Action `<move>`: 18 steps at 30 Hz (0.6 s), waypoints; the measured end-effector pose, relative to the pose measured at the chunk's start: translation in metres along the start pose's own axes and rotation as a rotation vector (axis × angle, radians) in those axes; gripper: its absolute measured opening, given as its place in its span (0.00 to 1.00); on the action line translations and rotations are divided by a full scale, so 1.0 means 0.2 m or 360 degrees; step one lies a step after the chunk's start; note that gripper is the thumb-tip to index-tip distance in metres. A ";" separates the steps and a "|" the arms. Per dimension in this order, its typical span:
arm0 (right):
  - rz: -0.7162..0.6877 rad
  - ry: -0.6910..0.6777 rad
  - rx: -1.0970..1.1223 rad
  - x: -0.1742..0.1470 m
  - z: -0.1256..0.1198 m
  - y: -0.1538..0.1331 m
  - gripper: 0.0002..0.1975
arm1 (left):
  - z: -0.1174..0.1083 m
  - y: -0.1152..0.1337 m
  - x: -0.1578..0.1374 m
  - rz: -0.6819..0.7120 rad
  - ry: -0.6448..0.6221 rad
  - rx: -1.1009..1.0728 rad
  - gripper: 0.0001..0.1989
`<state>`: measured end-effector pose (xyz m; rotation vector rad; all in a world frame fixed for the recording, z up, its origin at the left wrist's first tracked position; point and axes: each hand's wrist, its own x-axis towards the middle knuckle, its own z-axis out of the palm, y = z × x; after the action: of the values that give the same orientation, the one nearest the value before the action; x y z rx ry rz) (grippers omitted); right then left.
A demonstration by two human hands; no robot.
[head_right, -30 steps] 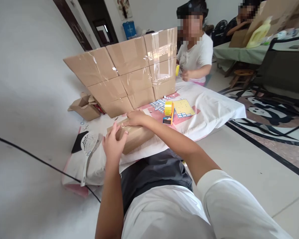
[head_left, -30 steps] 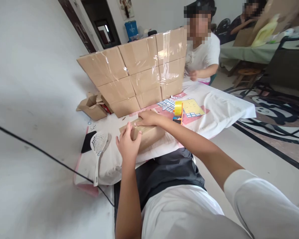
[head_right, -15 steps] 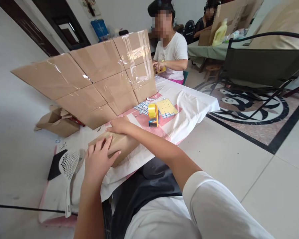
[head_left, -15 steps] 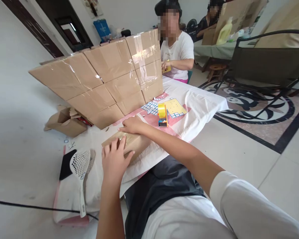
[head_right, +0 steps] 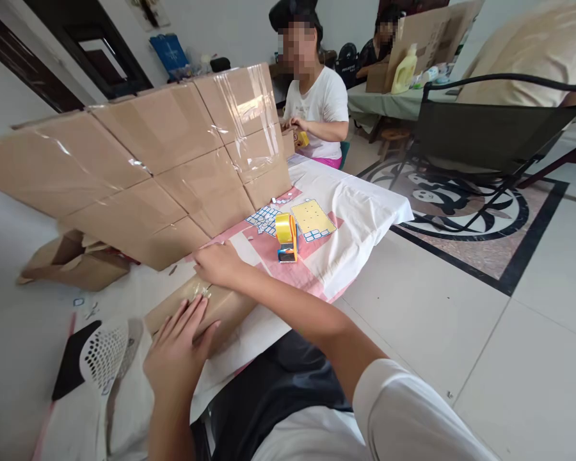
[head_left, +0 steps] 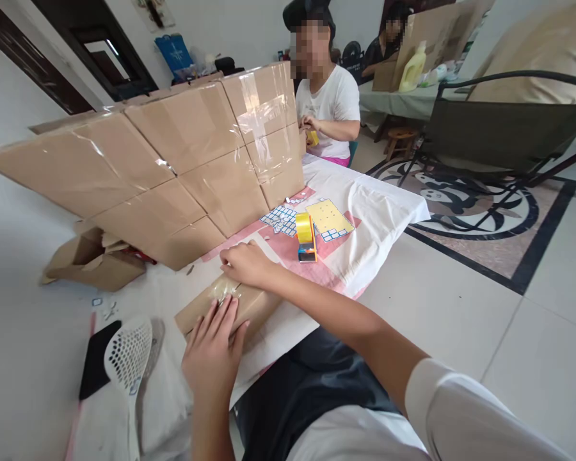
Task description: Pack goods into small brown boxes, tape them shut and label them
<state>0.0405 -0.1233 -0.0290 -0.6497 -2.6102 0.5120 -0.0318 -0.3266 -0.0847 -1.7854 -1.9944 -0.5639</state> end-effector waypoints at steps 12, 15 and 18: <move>-0.0514 0.0347 0.0389 -0.33 -0.20 0.15 0.13 | -0.01 -0.04 0.11 0.0130 -0.0031 0.0165 0.38; -0.0264 0.0475 0.0441 -0.35 -0.33 0.49 0.11 | 0.01 -0.06 0.14 0.0069 -0.0126 0.0135 0.39; 0.0242 0.0635 0.0346 -0.15 -0.44 1.00 0.11 | 0.03 -0.08 0.14 0.0028 -0.0196 0.0144 0.41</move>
<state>0.1780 0.0479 -0.0501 -0.7895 -2.1103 0.6291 -0.0511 -0.3014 -0.0744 -1.8207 -2.0483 -0.3601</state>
